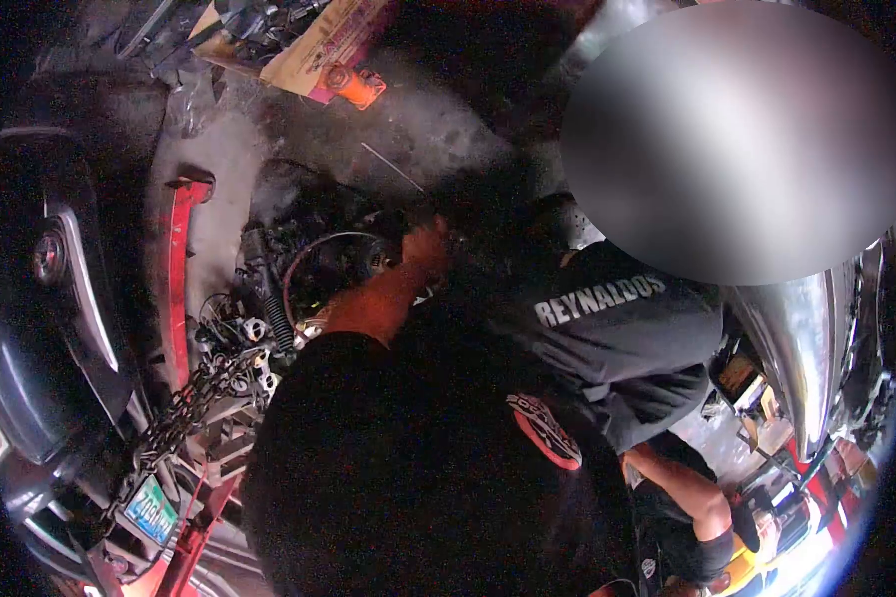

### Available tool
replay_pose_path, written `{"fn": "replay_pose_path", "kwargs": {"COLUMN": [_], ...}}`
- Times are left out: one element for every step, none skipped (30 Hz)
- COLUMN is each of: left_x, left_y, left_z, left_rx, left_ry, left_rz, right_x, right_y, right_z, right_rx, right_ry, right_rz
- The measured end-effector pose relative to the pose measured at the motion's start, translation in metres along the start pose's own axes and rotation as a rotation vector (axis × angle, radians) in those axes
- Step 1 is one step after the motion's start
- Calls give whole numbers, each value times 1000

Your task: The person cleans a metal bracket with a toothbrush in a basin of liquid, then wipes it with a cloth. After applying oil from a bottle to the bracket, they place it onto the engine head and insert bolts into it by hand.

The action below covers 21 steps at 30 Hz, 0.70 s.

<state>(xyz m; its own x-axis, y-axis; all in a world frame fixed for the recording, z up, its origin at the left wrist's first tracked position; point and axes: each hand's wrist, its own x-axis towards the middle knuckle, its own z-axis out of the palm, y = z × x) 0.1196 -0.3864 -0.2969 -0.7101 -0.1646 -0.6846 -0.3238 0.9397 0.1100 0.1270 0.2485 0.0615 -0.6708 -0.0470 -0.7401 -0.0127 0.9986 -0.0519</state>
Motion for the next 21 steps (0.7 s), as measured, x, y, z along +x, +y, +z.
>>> {"fn": "replay_pose_path", "kwargs": {"left_x": [1, 11, 21, 33, 42, 47, 55, 58, 58, 56, 51, 36, 21, -2, -17, -26, -38, -48, -55, -64, -75], "left_y": [4, 4, 3, 6, 10, 11, 4, -4, -9, -12, -14, -11, -7, 1, 4, 2, 1, -2, -7, -13, -18], "left_z": [-1, 13, 30, 55, 83, 94, 100, 101, 98, 78, 58, 28, -4, -39, -67, -84, -95, -106, -119, -130, -133], "left_rx": [-23, -87, -146, -130, -114, -98, -165, -237, -314, -345, -378, -367, -354, -291, -222, -255, -295, -339, -317, -299, -284], "left_ry": [-15, -27, -42, -13, 16, 48, 25, 2, -22, -96, -171, -217, -264, -288, -302, -229, -154, -82, -42, -8, 16], "left_rz": [-23, -36, -47, -23, 1, 25, 11, -6, -29, -117, -208, -270, -331, -360, -387, -458, -531, -603, -645, -686, -730], "right_x": [8, 17, 30, 46, 63, 80, 101, 121, 144, 165, 185, 199, 209, 213, 219, 226, 232, 241, 247, 252, 259], "right_y": [3, 5, 6, 5, 4, 4, -2, -8, -14, -23, -30, -36, -39, -37, -36, -34, -29, -24, -23, -16, -14], "right_z": [6, 19, 35, 51, 73, 94, 117, 139, 166, 186, 204, 216, 221, 220, 221, 221, 219, 221, 220, 221, 223], "right_rx": [35, 65, 105, 137, 192, 237, 279, 319, 367, 411, 451, 486, 515, 537, 562, 589, 609, 626, 644, 658, 669], "right_ry": [16, 25, 46, 48, 68, 78, 89, 100, 110, 118, 126, 131, 135, 144, 156, 163, 173, 181, 192, 205, 222], "right_rz": [24, 50, 72, 87, 111, 129, 143, 160, 168, 176, 183, 190, 198, 206, 211, 220, 224, 220, 221, 225, 225]}}
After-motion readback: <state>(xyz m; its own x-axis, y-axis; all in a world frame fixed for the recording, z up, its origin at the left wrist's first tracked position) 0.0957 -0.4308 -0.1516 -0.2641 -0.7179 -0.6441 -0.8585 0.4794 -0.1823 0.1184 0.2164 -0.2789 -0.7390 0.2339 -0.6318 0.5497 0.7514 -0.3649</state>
